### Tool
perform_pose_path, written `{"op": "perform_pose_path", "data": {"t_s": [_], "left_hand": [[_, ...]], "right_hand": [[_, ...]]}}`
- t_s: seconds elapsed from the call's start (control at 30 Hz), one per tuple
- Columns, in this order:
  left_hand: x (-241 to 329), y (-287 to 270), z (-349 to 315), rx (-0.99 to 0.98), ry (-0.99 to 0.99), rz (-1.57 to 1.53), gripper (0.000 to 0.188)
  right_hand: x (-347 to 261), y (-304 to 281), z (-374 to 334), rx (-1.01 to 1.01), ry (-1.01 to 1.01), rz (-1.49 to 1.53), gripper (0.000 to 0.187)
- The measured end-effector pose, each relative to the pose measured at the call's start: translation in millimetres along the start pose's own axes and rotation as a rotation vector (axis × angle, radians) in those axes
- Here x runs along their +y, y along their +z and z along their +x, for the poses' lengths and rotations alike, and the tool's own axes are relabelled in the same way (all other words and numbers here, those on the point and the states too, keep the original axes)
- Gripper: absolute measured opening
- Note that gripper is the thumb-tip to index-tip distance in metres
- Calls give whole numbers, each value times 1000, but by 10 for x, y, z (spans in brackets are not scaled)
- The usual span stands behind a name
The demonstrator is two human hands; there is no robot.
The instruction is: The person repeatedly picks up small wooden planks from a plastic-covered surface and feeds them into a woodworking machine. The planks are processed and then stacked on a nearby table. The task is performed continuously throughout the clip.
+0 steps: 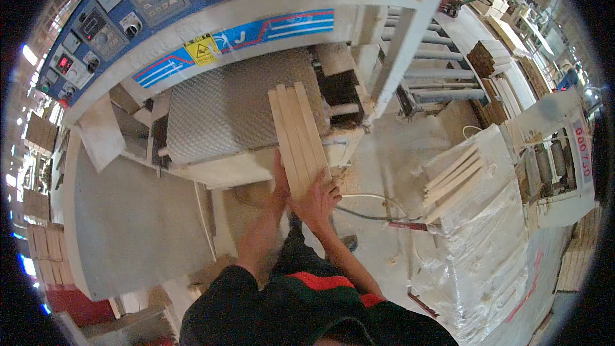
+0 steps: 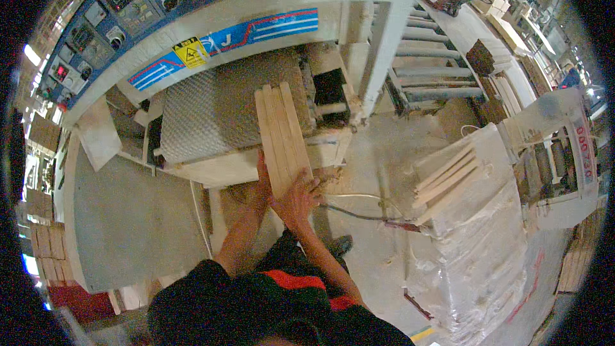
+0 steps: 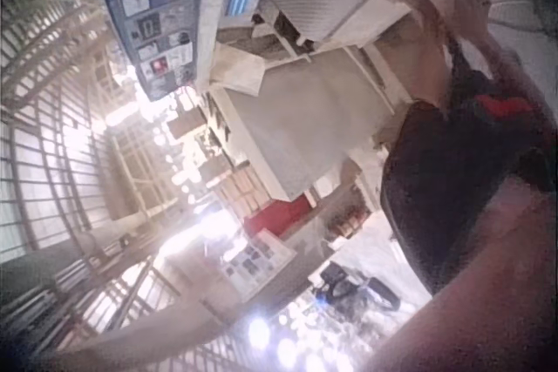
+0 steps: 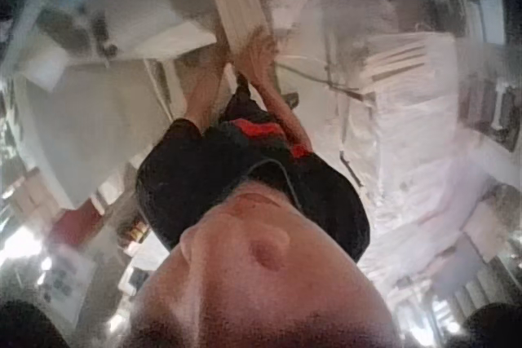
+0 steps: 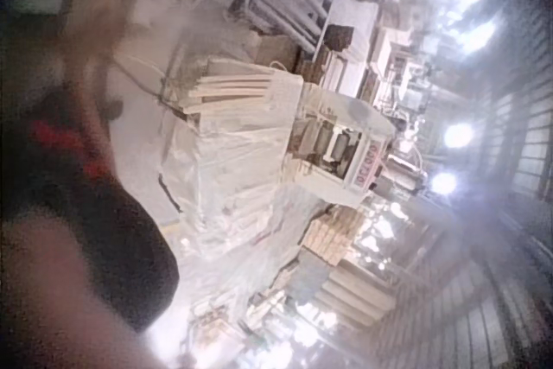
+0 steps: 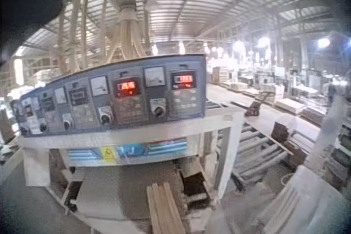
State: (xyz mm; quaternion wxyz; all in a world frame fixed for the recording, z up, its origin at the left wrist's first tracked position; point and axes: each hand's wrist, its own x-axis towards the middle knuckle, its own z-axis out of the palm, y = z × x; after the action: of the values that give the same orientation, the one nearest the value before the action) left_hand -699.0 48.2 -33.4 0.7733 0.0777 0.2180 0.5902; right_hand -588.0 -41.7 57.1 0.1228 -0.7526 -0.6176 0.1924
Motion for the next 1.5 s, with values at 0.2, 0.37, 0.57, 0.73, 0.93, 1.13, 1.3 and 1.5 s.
{"op": "perform_pose_path", "data": {"t_s": [0.2, 0.37, 0.57, 0.73, 0.93, 1.13, 1.3, 1.5], "left_hand": [[197, -232, 48, -33, -118, -68, 80], [319, -84, 70, -129, -165, -156, 81], [357, -273, 257, -45, -126, -172, 83], [457, -202, 242, -110, -205, -252, 81], [497, -340, 421, -67, -113, -174, 76], [586, -261, 531, -43, -97, -109, 75], [555, -378, 697, -49, -115, -160, 80], [475, -549, 532, -185, -176, -379, 81]], "right_hand": [[-323, 436, 139, 118, 24, -73, 107], [-78, 311, 109, 478, -301, 67, 90], [-107, 657, 403, 697, -389, 294, 80], [-104, 900, 604, 695, -411, 361, 77], [-237, 822, 673, 572, -415, 391, 82], [-632, 415, 505, 241, -293, -65, 101], [-503, 837, 753, 417, -358, -47, 91], [-625, 947, 939, 557, -413, 74, 82]]}}
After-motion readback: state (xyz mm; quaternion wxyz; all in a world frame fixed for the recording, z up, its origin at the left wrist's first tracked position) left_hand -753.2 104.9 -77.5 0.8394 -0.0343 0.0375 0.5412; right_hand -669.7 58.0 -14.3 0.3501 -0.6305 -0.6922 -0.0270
